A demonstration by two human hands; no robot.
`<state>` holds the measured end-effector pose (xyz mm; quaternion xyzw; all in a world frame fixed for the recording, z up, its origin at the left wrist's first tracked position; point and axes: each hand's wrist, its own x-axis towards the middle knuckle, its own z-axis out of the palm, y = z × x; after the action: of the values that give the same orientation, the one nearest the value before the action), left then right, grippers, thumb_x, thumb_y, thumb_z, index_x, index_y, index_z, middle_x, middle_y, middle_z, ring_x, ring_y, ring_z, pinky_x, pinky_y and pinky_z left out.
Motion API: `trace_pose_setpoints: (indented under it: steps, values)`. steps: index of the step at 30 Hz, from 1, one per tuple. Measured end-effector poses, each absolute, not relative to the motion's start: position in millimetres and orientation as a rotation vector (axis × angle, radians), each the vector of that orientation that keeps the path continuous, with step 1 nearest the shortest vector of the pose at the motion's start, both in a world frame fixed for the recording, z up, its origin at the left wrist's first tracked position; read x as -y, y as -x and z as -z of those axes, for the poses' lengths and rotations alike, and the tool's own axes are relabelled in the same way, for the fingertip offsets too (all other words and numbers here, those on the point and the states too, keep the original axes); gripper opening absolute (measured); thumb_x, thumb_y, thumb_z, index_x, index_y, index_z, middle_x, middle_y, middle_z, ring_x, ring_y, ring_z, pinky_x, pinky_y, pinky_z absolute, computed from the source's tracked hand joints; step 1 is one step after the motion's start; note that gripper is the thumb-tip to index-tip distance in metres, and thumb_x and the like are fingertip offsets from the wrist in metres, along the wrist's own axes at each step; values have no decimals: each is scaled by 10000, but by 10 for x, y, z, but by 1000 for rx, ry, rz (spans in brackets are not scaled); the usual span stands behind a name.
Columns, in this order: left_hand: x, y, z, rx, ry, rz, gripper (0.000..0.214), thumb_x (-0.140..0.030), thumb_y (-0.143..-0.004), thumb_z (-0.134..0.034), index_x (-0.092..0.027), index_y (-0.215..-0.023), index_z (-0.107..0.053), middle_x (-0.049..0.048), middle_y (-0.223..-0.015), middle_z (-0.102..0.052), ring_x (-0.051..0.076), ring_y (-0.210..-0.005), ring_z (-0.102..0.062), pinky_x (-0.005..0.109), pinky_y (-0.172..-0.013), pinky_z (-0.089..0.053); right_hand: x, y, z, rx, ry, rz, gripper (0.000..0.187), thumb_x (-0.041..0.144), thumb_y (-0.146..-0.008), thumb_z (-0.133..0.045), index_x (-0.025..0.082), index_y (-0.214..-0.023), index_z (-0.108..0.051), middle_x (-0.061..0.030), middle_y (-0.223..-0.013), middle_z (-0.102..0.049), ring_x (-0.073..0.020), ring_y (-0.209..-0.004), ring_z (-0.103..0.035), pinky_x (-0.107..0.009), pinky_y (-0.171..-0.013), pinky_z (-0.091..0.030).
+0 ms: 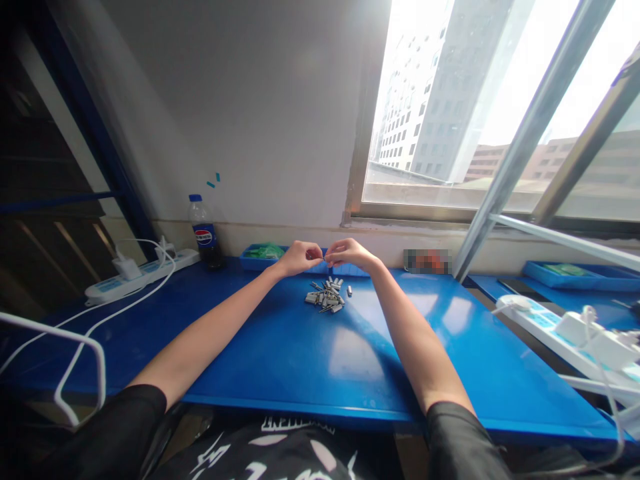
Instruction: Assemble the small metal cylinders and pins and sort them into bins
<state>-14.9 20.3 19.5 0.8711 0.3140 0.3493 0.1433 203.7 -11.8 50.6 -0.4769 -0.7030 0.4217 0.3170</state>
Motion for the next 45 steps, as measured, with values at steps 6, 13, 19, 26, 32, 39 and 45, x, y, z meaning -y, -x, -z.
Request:
trace_pose_setpoints:
  steps: [6,13,19,26,32,39,45]
  values:
    - [-256,176,-119,-973,-2605,-707,215,-347,-822,-714,-152,-869,-791,56,-830,-770,161,-753,-689,223,-705,-501,15,-2097,-481,1757,1261,-972,110,198,-762,-788,140,-833,-728,-47,-723,-751,-153,-668,-711,-221,-672,-596]
    - [-295,228,6,-834,-2670,-217,199,-228,-713,-787,-175,-903,-814,36,-836,-765,146,-759,-679,185,-661,-474,-164,-2207,-378,1521,1583,-538,207,187,-754,-714,155,-955,-756,-67,-851,-795,-192,-770,-772,-196,-639,-597]
    - [-309,223,-1,-843,-2668,-175,116,-136,-731,-742,-165,-836,-780,17,-760,-729,122,-703,-655,175,-639,-445,-174,-2216,-379,1452,1474,-760,248,222,-827,-668,150,-1057,-725,-95,-986,-800,-175,-840,-780,-192,-704,-615]
    - [-299,235,11,-868,-2572,-210,176,-170,-739,-758,-178,-911,-725,-5,-782,-715,113,-684,-637,172,-624,-432,-188,-2153,-342,1568,1529,-746,171,214,-839,-681,148,-987,-734,-96,-981,-803,-171,-806,-774,-179,-653,-601]
    - [-310,206,-27,-779,-2516,-493,159,-223,-774,-743,-164,-917,-703,18,-815,-722,135,-749,-666,202,-696,-487,-189,-2156,-314,1638,1514,-824,154,220,-847,-721,136,-975,-736,-106,-934,-799,-149,-726,-746,-180,-618,-580]
    - [-263,134,-135,-750,-2362,-1014,234,-267,-743,-786,-146,-914,-683,26,-790,-714,141,-759,-675,226,-727,-530,-86,-2126,-355,1702,1341,-1124,188,319,-888,-748,148,-965,-729,-96,-894,-790,-145,-739,-736,-199,-659,-596]
    - [-220,120,-161,-744,-2352,-1074,221,-267,-743,-784,-135,-896,-695,33,-786,-714,134,-730,-666,222,-701,-525,-49,-2108,-368,1688,1162,-1268,212,280,-771,-862,159,-908,-754,-60,-857,-777,-149,-780,-735,-239,-818,-621]
